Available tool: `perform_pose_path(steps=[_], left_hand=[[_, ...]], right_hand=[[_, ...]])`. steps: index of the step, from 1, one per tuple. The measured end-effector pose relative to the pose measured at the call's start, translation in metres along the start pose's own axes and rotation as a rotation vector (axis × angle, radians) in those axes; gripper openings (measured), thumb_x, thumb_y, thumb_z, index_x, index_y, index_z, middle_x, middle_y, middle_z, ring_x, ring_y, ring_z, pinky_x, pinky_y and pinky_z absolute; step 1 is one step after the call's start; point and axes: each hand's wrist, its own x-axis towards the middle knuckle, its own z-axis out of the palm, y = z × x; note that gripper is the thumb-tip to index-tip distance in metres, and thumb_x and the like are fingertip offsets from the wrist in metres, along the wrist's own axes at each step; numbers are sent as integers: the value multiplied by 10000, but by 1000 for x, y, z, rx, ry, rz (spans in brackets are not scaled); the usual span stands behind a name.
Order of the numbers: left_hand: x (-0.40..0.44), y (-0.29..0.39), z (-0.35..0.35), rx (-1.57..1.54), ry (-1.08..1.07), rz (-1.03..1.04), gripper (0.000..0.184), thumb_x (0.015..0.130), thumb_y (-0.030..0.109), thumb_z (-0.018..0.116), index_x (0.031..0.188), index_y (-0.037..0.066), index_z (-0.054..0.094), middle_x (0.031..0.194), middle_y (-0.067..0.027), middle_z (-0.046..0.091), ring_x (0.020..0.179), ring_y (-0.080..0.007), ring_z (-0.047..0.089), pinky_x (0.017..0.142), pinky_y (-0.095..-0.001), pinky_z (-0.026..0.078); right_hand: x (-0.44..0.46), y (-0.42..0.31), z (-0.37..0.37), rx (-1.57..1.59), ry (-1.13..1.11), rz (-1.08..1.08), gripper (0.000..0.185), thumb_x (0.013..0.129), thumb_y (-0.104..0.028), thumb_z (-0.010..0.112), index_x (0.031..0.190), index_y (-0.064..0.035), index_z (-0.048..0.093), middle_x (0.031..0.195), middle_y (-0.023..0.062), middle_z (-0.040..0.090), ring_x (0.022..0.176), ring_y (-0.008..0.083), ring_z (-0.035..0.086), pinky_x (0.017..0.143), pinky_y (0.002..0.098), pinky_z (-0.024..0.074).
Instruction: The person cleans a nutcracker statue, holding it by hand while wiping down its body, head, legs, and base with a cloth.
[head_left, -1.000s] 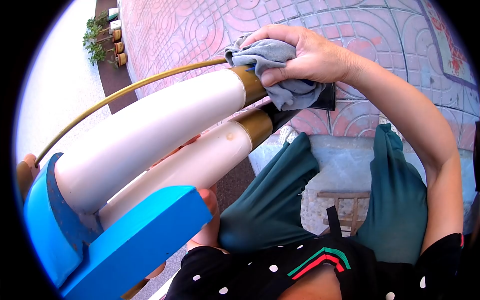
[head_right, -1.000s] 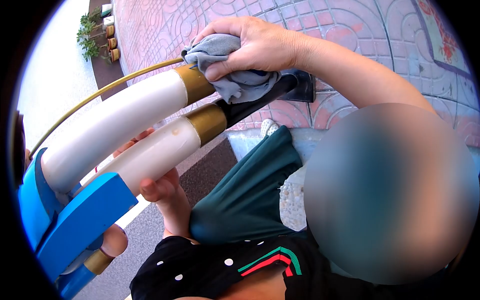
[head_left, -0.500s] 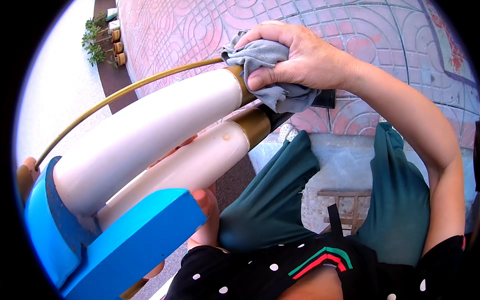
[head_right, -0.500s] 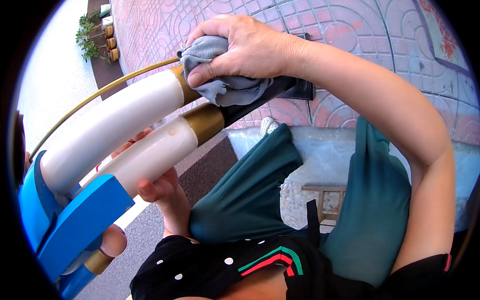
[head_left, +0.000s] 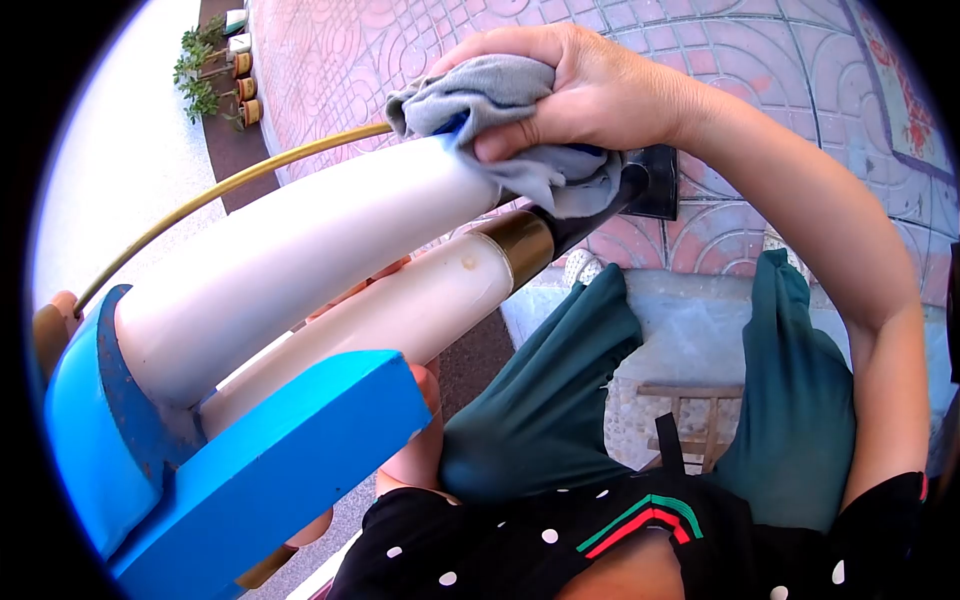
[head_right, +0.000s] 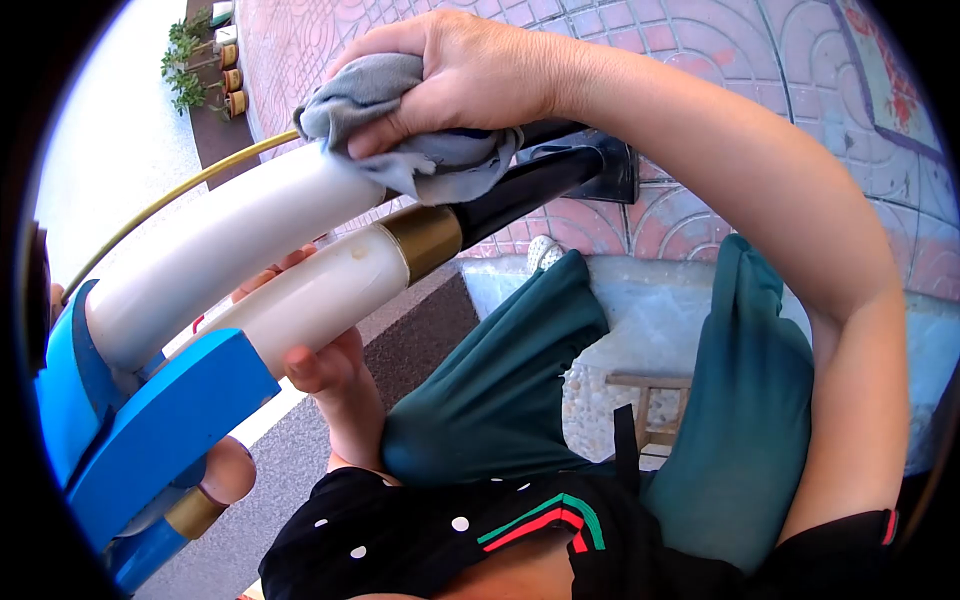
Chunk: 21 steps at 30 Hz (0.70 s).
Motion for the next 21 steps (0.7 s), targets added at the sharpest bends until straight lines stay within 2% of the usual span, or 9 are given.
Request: perform_pose_path(steps=[2,5,6,8,10,11,13,17,21], left_hand=[[-5,2,-2,157,93,-72,723,793,512,720,1288,57,455,1222,-199,554,1139,-323,589,955,-482,529],[2,0,0,23,-29,-30,764,779,538,731,1296,58,440,1216,-187,555,1151,-313,581,968,-476,521],[4,-2,0,-16,-67,-13,777,774,547,735,1299,59,435,1213,-183,556,1154,-310,579,972,-474,518],[2,-4,1,-11,-38,-27,779,772,551,736,1296,59,434,1211,-180,556,1154,-307,578,973,-470,517],[-2,-1,5,27,38,-74,781,769,555,737,1292,60,434,1209,-177,556,1154,-304,577,973,-466,516],[-3,0,6,35,64,-87,782,768,557,737,1291,61,434,1208,-176,556,1154,-302,577,973,-464,516],[-4,3,8,46,111,-103,783,766,560,738,1287,61,433,1206,-173,556,1154,-298,576,973,-461,515],[-6,7,10,56,161,-138,787,761,568,740,1281,63,433,1203,-167,557,1154,-292,574,974,-453,513],[-8,9,13,67,189,-158,791,757,576,741,1274,65,432,1199,-161,557,1153,-285,573,974,-446,511]], right_hand=[[-3,23,0,18,102,179,443,857,-238,728,1256,-107,588,1097,71,658,1048,187,611,960,348,489],[-14,16,-1,-48,130,122,418,908,-265,672,1280,-109,562,1120,71,644,1069,185,597,961,349,479],[-16,3,3,-35,157,140,460,898,-280,685,1291,-90,538,1145,80,630,1092,191,585,963,353,472],[-11,-22,19,-22,373,51,451,799,-266,757,1159,-31,620,996,135,688,949,244,673,849,362,553],[5,-54,22,294,308,0,496,821,-263,756,1238,-67,574,1077,95,641,1039,168,604,918,321,492],[17,-96,12,471,206,153,579,832,-221,748,1297,-21,468,1126,132,611,1063,196,594,937,334,481],[42,-126,18,500,73,45,588,811,-241,758,1268,3,480,1096,142,625,1021,209,615,904,338,504],[82,-123,34,203,-46,-232,556,732,-296,801,1151,15,608,976,176,688,900,288,693,809,374,576],[84,-150,50,-204,-60,-92,600,655,-353,822,1087,29,659,958,193,699,854,280,705,785,360,584]])
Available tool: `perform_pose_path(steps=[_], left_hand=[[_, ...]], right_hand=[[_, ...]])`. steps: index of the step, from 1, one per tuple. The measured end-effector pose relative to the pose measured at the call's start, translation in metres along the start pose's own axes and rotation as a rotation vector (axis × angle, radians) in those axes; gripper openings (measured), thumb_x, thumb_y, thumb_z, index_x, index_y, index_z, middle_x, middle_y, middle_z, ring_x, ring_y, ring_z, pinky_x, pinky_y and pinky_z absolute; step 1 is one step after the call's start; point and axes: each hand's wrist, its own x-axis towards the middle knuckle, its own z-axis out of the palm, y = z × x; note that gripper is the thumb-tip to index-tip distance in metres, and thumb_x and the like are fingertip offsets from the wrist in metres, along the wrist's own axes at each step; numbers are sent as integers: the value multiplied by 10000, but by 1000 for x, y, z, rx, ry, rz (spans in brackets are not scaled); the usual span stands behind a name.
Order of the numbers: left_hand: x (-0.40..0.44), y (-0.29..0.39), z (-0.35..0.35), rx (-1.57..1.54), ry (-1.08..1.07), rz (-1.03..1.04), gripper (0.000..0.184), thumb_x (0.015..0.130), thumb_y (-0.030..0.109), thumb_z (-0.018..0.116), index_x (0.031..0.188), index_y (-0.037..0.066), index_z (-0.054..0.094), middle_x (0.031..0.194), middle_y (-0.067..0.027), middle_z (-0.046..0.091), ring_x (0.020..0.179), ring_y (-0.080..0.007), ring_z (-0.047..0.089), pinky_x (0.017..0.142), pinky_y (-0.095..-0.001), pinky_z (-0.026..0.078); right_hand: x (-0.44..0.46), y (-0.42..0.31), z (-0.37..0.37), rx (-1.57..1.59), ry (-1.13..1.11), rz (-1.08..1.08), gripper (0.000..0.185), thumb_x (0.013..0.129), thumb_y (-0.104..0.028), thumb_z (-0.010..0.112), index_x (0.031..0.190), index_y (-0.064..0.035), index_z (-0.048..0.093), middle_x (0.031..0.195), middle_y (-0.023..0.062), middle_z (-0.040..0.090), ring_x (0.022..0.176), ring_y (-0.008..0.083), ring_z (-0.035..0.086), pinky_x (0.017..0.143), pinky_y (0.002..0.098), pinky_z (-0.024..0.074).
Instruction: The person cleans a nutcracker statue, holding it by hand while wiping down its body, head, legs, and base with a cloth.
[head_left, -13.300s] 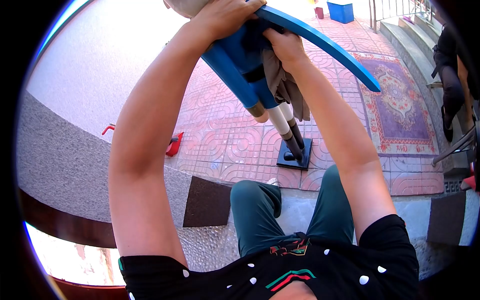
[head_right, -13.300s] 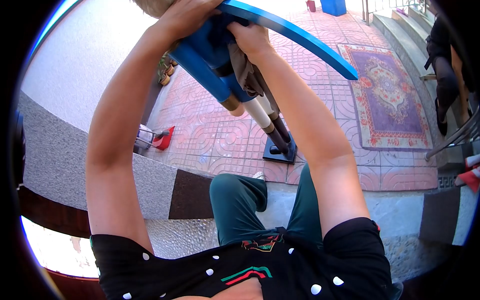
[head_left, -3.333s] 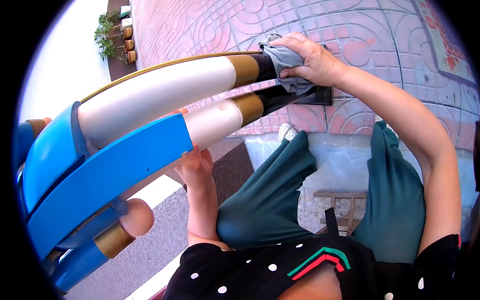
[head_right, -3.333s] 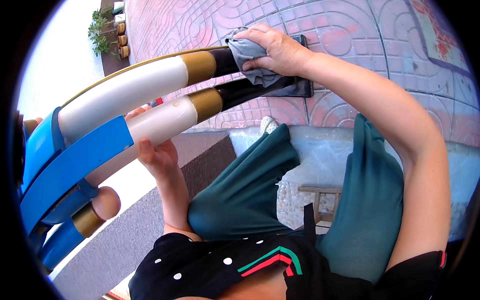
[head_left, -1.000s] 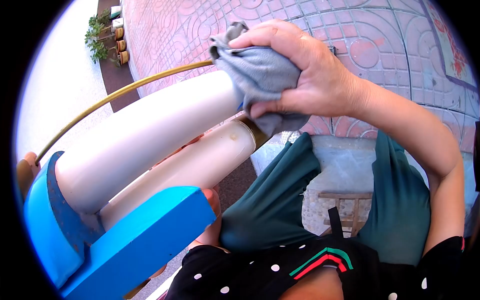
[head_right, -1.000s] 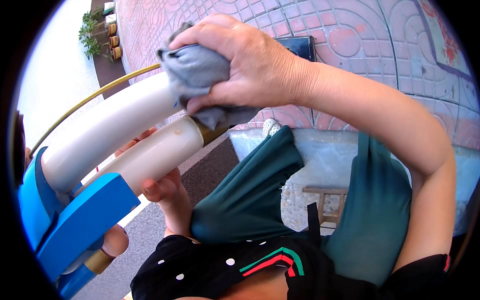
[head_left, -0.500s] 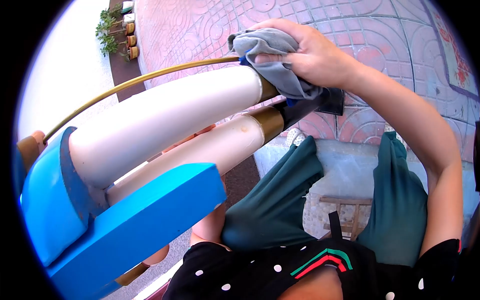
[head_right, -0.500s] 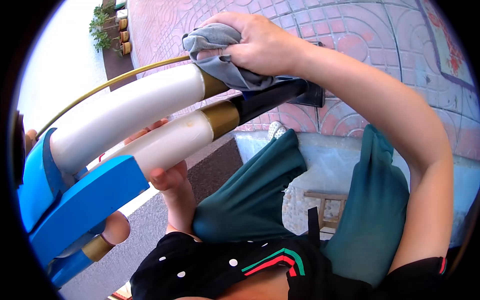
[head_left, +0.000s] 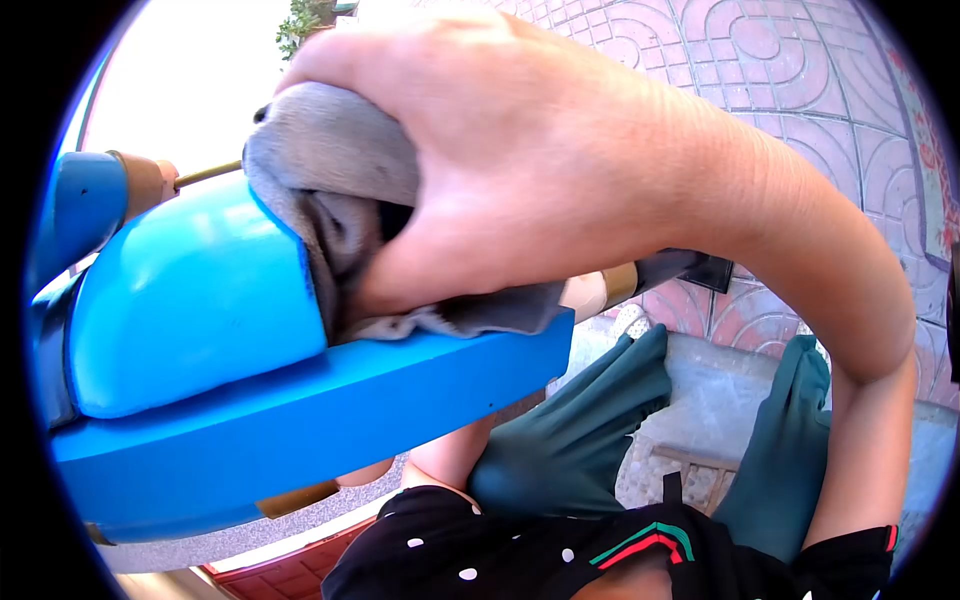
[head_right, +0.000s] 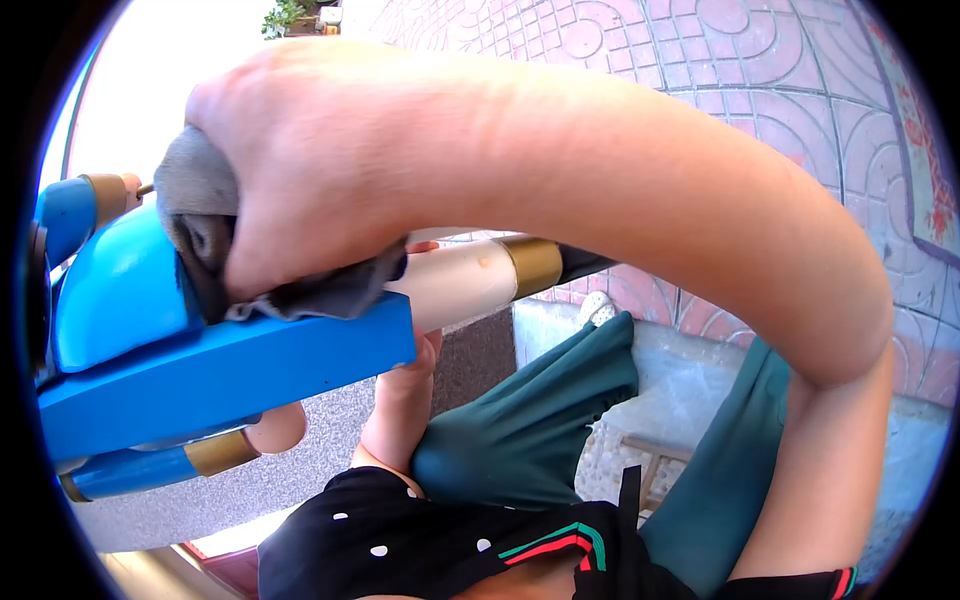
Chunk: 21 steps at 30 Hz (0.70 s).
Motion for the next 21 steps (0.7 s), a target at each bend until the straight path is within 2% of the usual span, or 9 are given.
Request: perform_pose_path(steps=[3,8,11,13,16,19,20,21], left_hand=[[0,-1,-1,13,17,-13,793,753,582,743,1269,66,431,1196,-157,557,1153,-280,571,974,-440,509],[3,-1,0,31,37,-36,798,747,592,745,1261,68,430,1191,-150,557,1153,-272,569,975,-431,507],[2,0,0,31,77,-50,801,744,597,746,1256,69,430,1188,-145,558,1153,-267,568,975,-425,505],[0,-1,2,11,146,-54,803,742,601,747,1252,70,429,1186,-142,558,1153,-263,567,976,-422,504],[3,0,4,16,180,-50,805,738,607,748,1247,71,429,1183,-138,558,1153,-258,566,976,-416,503],[10,2,-1,104,-16,-18,783,743,600,747,1237,80,433,1166,-140,569,1143,-246,574,980,-410,501],[12,0,-3,43,-75,22,772,750,597,740,1239,84,433,1155,-141,576,1134,-241,581,978,-409,506],[10,8,3,99,-38,-35,751,764,601,721,1236,87,443,1151,-142,587,1121,-239,593,964,-409,519]], right_hand=[[7,-4,-9,-328,-189,41,597,653,-384,806,1057,37,682,959,183,705,832,275,709,769,353,587],[7,45,4,268,-34,10,587,691,-432,793,1038,28,681,899,184,704,777,238,711,705,326,593],[-10,77,4,382,2,-29,555,698,-411,801,1054,-7,667,906,150,694,760,216,696,701,324,582],[-40,83,-7,221,-4,-27,542,665,-185,833,1144,-49,620,1007,85,662,930,181,634,851,316,514],[-79,108,-5,-135,104,-131,770,595,-182,880,1265,-56,522,1162,141,593,1070,272,590,943,380,477],[-113,130,2,-267,201,-79,756,623,-180,867,1276,-64,505,1202,140,565,1118,295,563,982,389,457],[-123,141,-1,-291,189,-52,742,639,-182,856,1279,-67,500,1210,142,556,1135,306,550,993,388,448],[-135,154,-4,-315,177,-24,728,655,-185,845,1283,-71,495,1219,144,546,1153,316,537,1004,387,439]])
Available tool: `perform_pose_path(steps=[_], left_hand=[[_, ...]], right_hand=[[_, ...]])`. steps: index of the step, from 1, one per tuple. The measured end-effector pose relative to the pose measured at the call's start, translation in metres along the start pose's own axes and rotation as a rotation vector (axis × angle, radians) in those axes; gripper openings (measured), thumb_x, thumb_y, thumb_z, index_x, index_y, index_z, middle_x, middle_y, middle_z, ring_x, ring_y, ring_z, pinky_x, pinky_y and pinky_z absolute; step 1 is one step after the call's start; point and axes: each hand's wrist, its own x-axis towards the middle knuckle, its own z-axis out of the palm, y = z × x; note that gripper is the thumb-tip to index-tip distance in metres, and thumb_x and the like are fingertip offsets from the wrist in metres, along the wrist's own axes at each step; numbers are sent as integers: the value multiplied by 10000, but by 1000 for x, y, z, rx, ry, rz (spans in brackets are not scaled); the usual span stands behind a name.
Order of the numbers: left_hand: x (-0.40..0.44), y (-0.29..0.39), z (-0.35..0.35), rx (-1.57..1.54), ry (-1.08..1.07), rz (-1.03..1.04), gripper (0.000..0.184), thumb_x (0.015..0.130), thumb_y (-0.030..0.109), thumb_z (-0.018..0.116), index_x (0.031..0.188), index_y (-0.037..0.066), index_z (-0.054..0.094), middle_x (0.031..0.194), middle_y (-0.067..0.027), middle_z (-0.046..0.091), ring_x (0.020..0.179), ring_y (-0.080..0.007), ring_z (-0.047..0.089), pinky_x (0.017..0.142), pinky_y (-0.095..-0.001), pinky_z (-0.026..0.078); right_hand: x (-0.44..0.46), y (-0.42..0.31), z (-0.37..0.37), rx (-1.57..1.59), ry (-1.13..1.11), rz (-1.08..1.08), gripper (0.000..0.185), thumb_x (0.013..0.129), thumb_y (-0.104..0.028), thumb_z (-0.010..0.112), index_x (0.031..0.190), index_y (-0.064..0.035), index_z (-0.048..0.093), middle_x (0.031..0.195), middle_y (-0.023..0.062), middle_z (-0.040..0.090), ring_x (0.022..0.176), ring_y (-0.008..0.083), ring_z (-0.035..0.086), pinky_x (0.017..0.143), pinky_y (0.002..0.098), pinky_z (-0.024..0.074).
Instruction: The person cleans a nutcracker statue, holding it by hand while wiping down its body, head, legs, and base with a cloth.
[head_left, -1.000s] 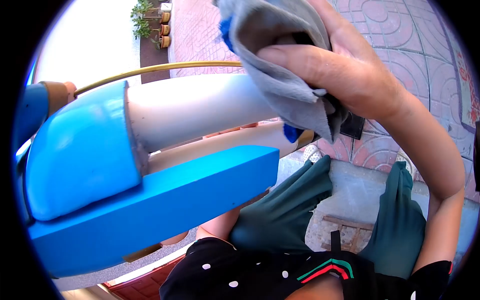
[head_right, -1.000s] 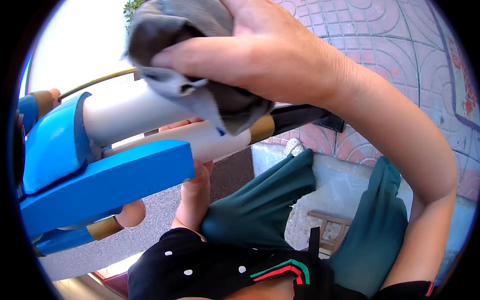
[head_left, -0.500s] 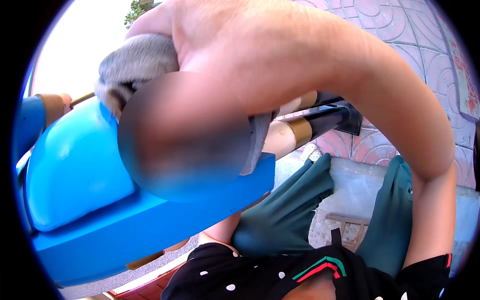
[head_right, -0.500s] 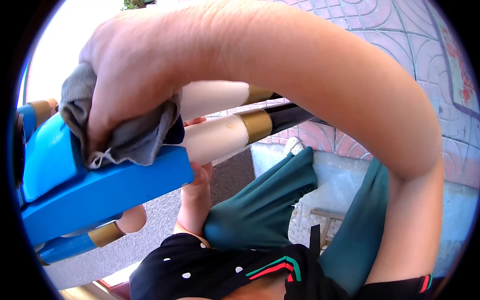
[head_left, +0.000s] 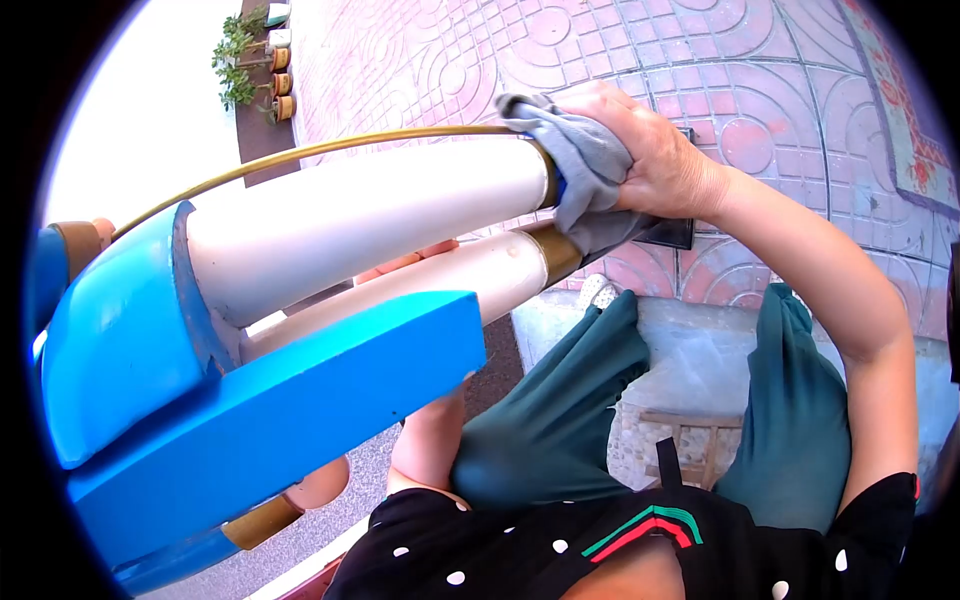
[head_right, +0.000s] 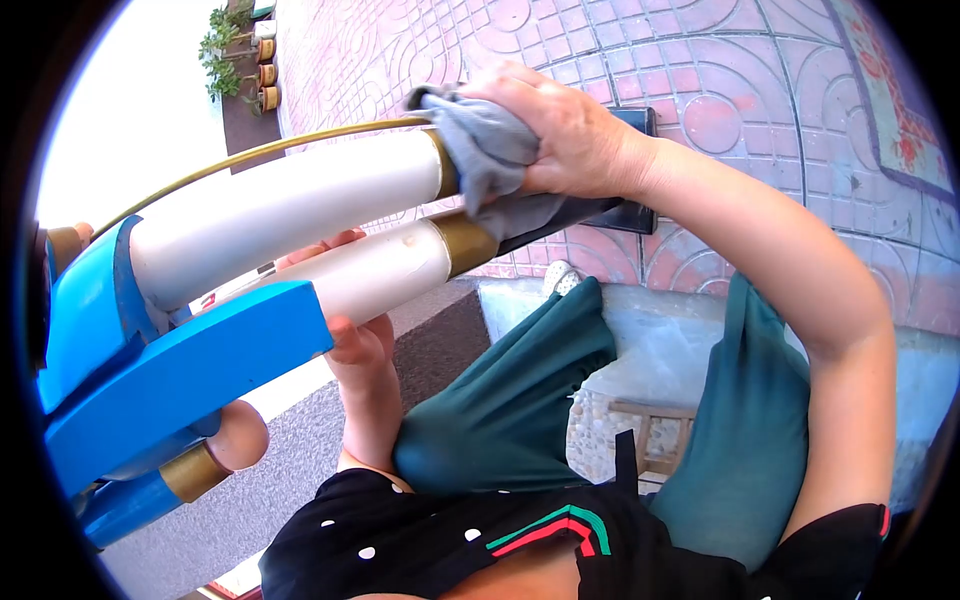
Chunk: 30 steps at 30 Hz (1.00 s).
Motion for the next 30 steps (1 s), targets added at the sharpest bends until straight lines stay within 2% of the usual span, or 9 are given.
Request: perform_pose_path(steps=[7,10,14,15,18,21,24,28,30], left_hand=[[0,1,3,77,24,-3,713,790,624,669,1223,88,486,1169,-144,602,1106,-247,611,919,-420,552],[2,1,4,68,20,14,715,783,613,683,1220,82,489,1160,-148,607,1093,-259,624,934,-439,545],[0,-2,2,14,56,0,713,776,593,703,1219,77,490,1160,-152,611,1090,-272,629,945,-449,541],[1,-2,3,24,52,36,713,776,577,712,1231,76,487,1169,-159,609,1099,-280,626,952,-457,536],[2,-15,-12,7,-8,101,730,779,548,722,1271,72,470,1183,-175,603,1112,-296,620,961,-475,529],[11,-25,-24,-119,-152,177,765,788,527,722,1325,66,433,1197,-192,595,1120,-311,615,960,-486,528],[3,-28,-23,-195,-184,207,798,792,516,720,1364,65,395,1215,-206,581,1129,-322,608,949,-488,535],[7,-27,-25,-206,-198,197,816,789,517,715,1380,69,377,1232,-217,566,1147,-334,596,946,-498,534],[12,-26,-27,-234,-271,212,820,786,522,712,1382,72,374,1239,-223,558,1159,-341,587,951,-509,528]], right_hand=[[-99,75,-23,-145,-128,702,645,720,-202,799,1282,-67,515,1215,149,569,1143,320,553,988,390,443],[-67,38,-25,1,-49,549,643,731,-197,789,1299,-68,514,1215,146,575,1136,317,559,992,389,439],[-7,-10,-3,-7,98,28,687,683,-120,794,1308,-75,512,1227,138,574,1182,316,527,1031,389,417],[-3,-9,0,33,63,10,696,663,-58,784,1302,-76,510,1252,135,560,1202,313,511,1049,395,406],[-28,32,0,45,-51,59,667,663,-7,760,1282,-67,518,1269,139,542,1201,309,512,1050,401,405],[-78,64,-2,-107,-110,352,587,676,56,672,1237,-64,547,1224,144,548,1174,336,521,1035,394,412],[-125,114,-13,-316,-265,466,584,699,2,680,1256,-90,530,1197,128,545,1150,344,529,1006,395,440],[-107,104,-10,-367,-222,585,612,704,14,652,1286,-101,503,1208,149,537,1159,365,522,1006,402,437],[-87,79,-8,-366,46,581,626,710,3,638,1306,-114,486,1222,164,526,1154,376,522,1008,406,434]])
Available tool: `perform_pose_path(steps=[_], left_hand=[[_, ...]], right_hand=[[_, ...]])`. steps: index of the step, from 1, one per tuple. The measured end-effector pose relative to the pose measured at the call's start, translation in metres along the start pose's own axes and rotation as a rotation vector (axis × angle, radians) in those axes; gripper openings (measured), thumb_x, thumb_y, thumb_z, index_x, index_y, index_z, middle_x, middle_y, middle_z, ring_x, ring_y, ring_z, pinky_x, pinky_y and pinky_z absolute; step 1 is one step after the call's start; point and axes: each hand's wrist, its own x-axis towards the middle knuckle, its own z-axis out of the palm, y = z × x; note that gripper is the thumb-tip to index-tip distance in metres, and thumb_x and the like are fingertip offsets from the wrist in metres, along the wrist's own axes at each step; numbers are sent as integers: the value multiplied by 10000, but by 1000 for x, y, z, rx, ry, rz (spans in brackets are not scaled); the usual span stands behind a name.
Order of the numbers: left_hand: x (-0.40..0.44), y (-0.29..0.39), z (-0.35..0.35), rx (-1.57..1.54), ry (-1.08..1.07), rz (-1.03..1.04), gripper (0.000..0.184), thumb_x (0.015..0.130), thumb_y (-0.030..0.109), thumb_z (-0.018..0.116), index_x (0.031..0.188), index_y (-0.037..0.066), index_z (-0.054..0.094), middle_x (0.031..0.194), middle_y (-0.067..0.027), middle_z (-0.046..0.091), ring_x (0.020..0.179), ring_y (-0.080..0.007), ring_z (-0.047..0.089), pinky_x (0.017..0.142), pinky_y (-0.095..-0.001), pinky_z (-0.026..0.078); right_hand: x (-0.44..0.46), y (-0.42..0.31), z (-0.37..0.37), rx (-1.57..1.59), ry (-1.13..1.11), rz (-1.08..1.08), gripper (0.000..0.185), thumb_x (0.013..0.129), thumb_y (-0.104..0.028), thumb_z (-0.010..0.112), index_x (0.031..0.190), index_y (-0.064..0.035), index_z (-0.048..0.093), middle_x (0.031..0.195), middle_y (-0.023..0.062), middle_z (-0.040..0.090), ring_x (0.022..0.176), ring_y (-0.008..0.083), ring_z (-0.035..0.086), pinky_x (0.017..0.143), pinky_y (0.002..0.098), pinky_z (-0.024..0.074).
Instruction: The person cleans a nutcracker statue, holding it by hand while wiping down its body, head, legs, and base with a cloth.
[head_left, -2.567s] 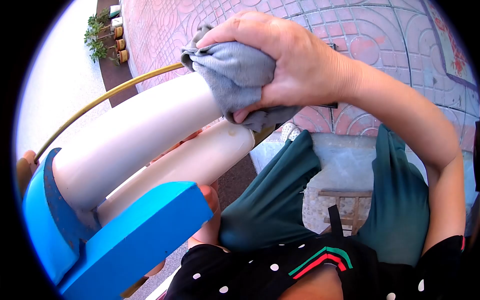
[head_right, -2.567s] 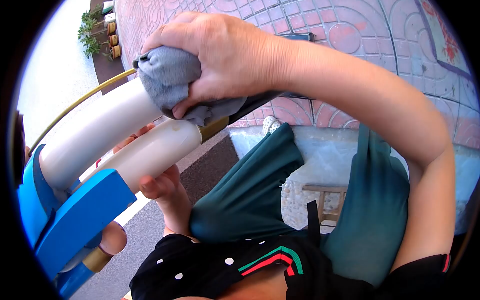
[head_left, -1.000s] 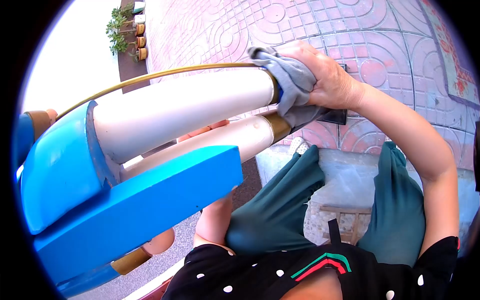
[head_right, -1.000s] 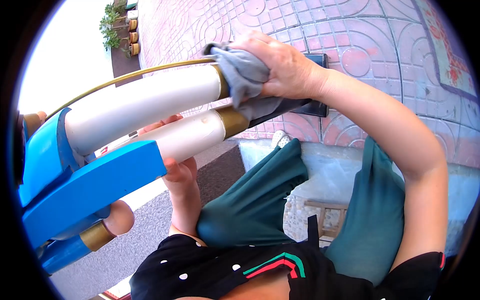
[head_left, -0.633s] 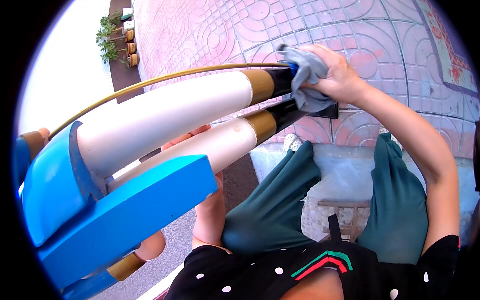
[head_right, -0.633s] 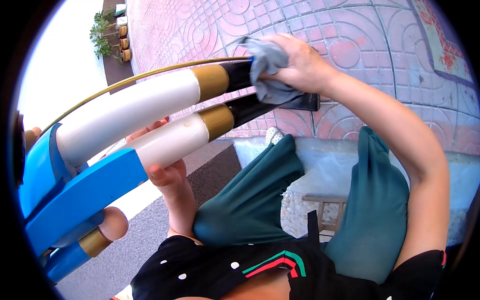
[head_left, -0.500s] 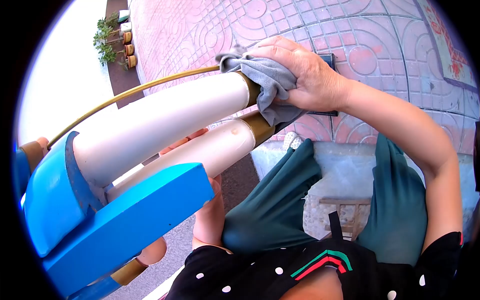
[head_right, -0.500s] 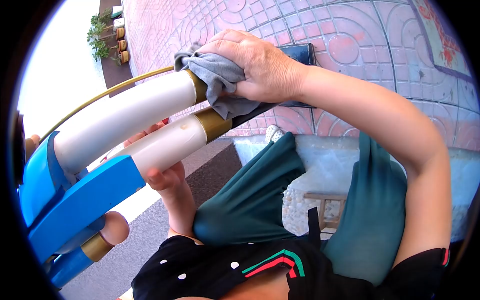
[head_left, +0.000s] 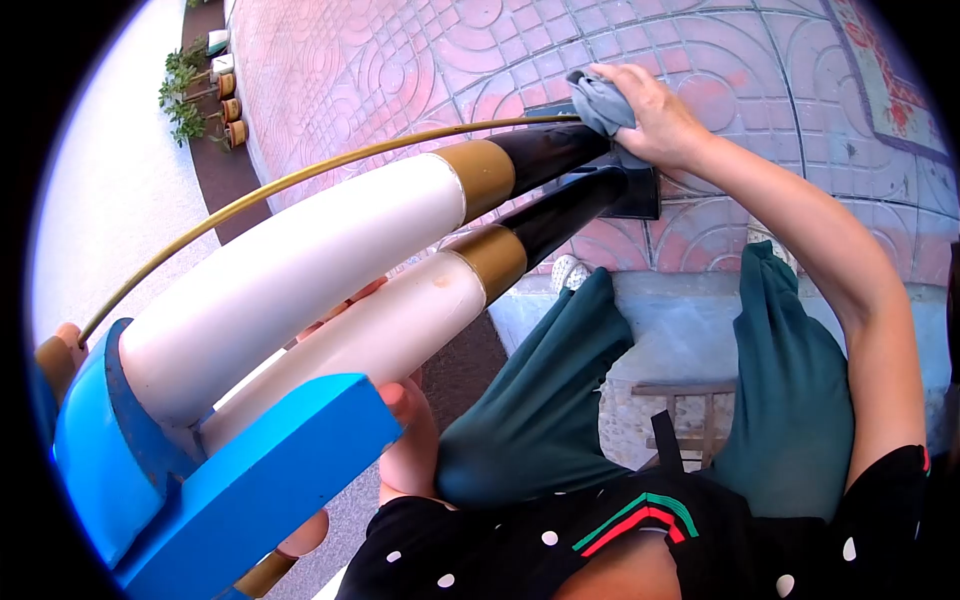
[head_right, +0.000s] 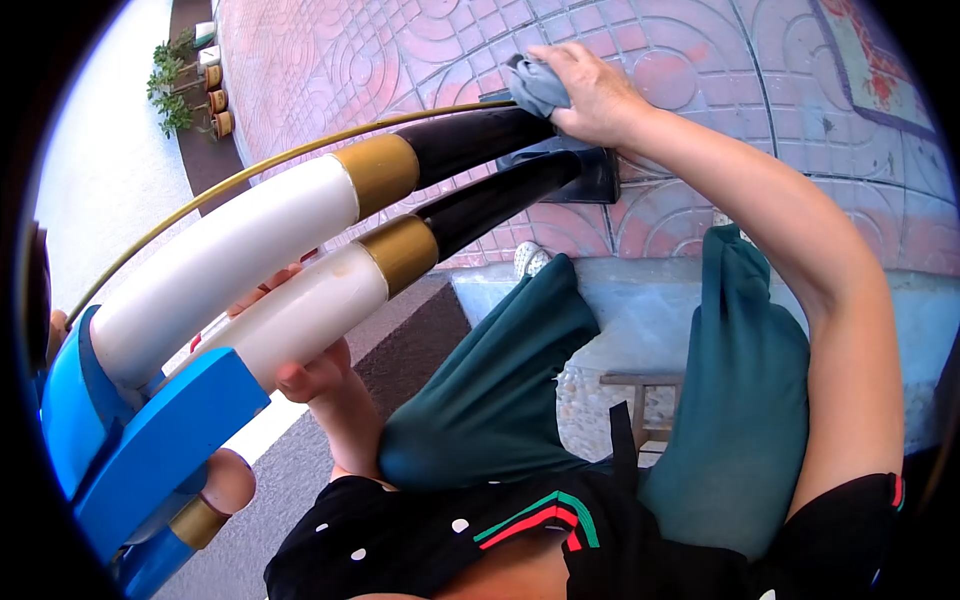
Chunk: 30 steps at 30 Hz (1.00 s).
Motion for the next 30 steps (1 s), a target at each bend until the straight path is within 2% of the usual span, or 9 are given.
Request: perform_pose_path(steps=[4,7,10,11,16,17,20,26,30], left_hand=[[-2,-4,-1,-20,-11,22,815,790,529,703,1382,75,375,1244,-222,554,1168,-347,581,957,-526,519],[-4,-5,-5,-19,-34,72,805,796,526,698,1383,79,378,1261,-212,546,1185,-349,569,960,-539,512],[-15,-7,-7,13,75,38,792,803,518,696,1389,91,377,1296,-199,524,1211,-352,548,973,-553,498],[-14,-7,-7,7,77,35,792,803,518,696,1389,91,377,1296,-199,524,1211,-352,548,973,-553,498],[-13,11,27,181,239,-78,764,819,524,678,1383,103,381,1304,-197,512,1227,-351,534,985,-561,488],[-11,13,31,234,297,-97,760,822,527,674,1382,104,382,1303,-197,512,1227,-350,534,985,-562,488],[-4,11,18,152,55,-101,762,827,540,662,1382,99,380,1290,-196,519,1214,-347,543,975,-558,498],[-8,10,15,102,70,-106,758,812,536,682,1376,115,400,1282,-168,517,1200,-340,549,982,-562,489],[-12,21,41,137,344,-198,993,652,641,786,1370,65,415,1257,-150,567,1150,-293,589,933,-486,542]], right_hand=[[-14,9,10,-46,-155,-125,605,730,-70,657,1307,-124,485,1254,169,509,1167,367,513,979,413,456],[-36,17,2,-291,-475,62,519,721,-101,665,1227,-122,554,1187,165,564,1125,379,540,925,436,476],[-35,-16,-31,45,-1327,338,428,665,-137,651,1072,-10,623,1006,223,645,967,394,619,871,441,488],[-35,-18,-33,44,-1329,344,428,665,-137,651,1072,-10,623,1006,223,645,967,394,619,871,441,488],[-14,-4,-27,-235,-270,173,562,737,-124,654,1283,-100,524,1240,231,526,1110,404,546,942,441,469],[-5,4,-21,-380,-101,-2,516,783,-96,618,1290,-156,549,1265,162,529,1145,358,540,933,445,480],[23,35,3,-674,-90,-426,553,787,-47,603,1319,-177,531,1246,101,535,1159,317,530,931,413,483],[16,13,8,-811,-452,-267,190,768,-94,647,935,-121,734,1124,16,653,1077,264,575,815,346,527],[-5,-10,-21,-458,-1393,43,402,660,-101,642,1053,-69,717,1030,152,677,987,335,625,835,399,522]])
